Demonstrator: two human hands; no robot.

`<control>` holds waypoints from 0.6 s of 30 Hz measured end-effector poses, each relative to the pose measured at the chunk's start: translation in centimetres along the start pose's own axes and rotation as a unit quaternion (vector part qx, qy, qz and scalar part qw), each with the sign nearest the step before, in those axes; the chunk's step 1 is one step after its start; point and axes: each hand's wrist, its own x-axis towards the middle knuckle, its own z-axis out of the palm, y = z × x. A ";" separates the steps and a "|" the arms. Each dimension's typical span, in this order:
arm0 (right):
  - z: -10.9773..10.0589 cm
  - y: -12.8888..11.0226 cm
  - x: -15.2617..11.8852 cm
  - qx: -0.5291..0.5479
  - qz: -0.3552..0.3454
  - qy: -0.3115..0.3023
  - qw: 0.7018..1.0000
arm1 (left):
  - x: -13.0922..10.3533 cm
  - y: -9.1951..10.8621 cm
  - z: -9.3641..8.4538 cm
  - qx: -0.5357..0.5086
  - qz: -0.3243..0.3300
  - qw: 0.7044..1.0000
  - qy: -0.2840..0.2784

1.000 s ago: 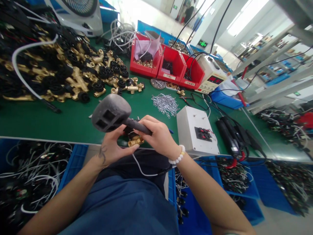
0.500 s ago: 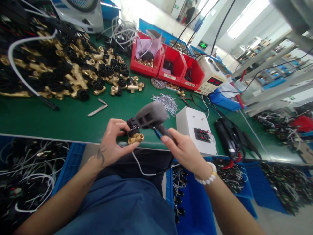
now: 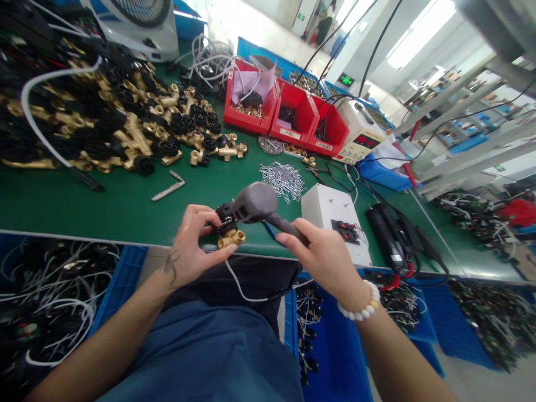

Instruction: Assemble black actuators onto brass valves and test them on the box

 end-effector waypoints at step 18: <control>0.5 0.1 -0.1 0.123 0.000 0.120 0.985 | -0.1 0.0 0.2 -0.003 0.003 1.000 -0.007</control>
